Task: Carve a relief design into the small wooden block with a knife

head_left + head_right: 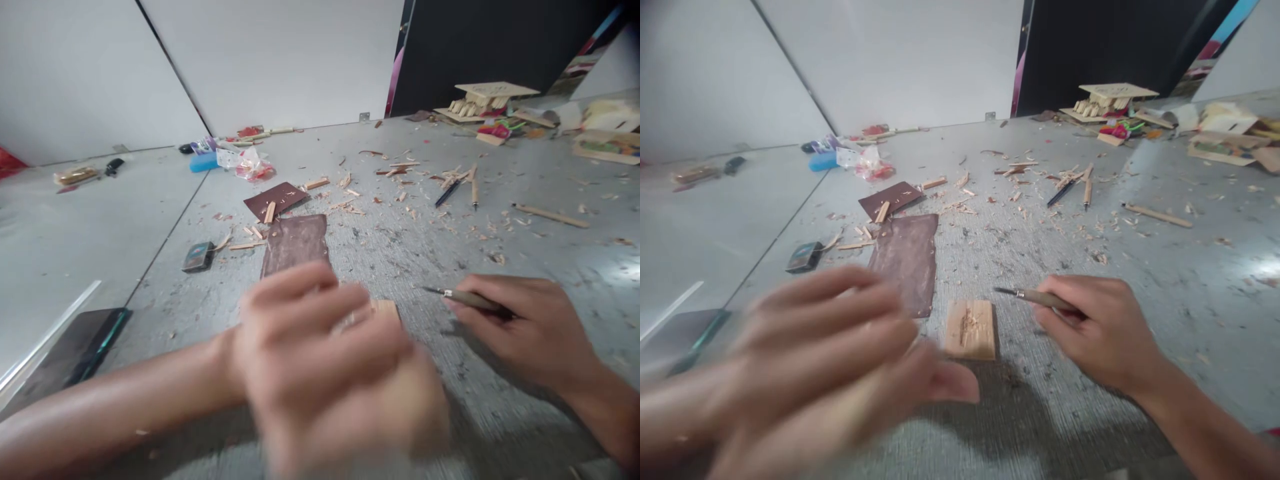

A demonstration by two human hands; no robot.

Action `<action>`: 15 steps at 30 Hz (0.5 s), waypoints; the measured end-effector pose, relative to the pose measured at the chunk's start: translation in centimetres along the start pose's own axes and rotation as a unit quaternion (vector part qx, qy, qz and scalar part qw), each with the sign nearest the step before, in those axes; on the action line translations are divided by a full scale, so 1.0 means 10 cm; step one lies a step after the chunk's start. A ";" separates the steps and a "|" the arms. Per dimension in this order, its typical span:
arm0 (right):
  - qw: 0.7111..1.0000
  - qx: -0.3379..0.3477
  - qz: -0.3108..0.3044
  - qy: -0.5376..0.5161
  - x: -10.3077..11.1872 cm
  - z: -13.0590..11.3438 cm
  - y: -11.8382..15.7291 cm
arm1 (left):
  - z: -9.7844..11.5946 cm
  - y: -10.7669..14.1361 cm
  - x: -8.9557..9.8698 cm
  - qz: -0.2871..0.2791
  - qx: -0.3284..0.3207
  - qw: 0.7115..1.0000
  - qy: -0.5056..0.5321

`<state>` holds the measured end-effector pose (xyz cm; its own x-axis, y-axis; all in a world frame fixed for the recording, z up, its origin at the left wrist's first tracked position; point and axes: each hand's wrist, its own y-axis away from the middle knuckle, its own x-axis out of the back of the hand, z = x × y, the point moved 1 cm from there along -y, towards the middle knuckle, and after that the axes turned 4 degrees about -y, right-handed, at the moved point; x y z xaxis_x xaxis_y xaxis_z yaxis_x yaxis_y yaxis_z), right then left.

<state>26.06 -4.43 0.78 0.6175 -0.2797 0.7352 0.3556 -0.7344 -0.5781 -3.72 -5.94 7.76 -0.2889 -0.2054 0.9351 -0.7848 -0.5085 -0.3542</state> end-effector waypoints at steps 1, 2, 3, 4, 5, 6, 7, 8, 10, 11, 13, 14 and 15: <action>1.000 -0.008 0.021 0.007 0.02 -0.01 0.00 | -0.05 -0.14 -0.07 0.035 -0.027 0.999 -0.013; 0.999 -0.015 0.041 0.013 0.04 -0.02 -0.01 | -0.09 -0.26 -0.15 -0.010 -0.008 1.000 -0.022; 0.998 -0.021 0.055 0.018 0.05 -0.03 -0.01 | -0.13 -0.35 -0.23 -0.064 0.011 0.998 -0.024; 0.997 -0.028 0.064 0.022 0.06 -0.03 -0.01 | -0.15 -0.41 -0.29 -0.106 0.019 0.994 -0.026; 0.997 -0.034 0.067 0.024 0.07 -0.04 -0.01 | -0.15 -0.44 -0.35 -0.153 0.030 0.987 -0.024; 0.997 -0.038 0.067 0.023 0.08 -0.04 0.00 | -0.15 -0.45 -0.39 -0.185 0.033 0.982 -0.020; 0.997 -0.041 0.066 0.021 0.08 -0.05 0.00 | -0.14 -0.44 -0.42 -0.208 0.033 0.977 -0.014; 0.997 -0.041 0.063 0.018 0.07 -0.05 0.00 | -0.12 -0.43 -0.44 -0.224 0.032 0.974 -0.008; 0.998 -0.030 0.054 0.012 0.07 -0.06 0.00 | -0.10 -0.41 -0.47 -0.248 0.033 0.968 0.005; 0.999 -0.018 0.048 0.009 0.07 -0.07 0.00 | -0.10 -0.41 -0.47 -0.254 0.032 0.967 0.011; 0.999 0.013 0.030 -0.010 0.08 -0.08 0.00 | -0.11 -0.42 -0.48 -0.260 0.029 0.965 0.019; 0.999 0.031 0.016 -0.024 0.09 -0.08 0.00 | -0.12 -0.43 -0.48 -0.264 0.030 0.964 0.022; 0.998 0.045 0.002 -0.036 0.10 -0.08 0.00 | -0.13 -0.43 -0.47 -0.268 0.031 0.962 0.026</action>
<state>26.07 -5.24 1.76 0.6667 -0.2348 0.7073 0.4121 -0.6747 -0.6124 0.32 -1.68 4.89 0.1210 0.1418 0.9825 -0.7946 -0.5794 0.1815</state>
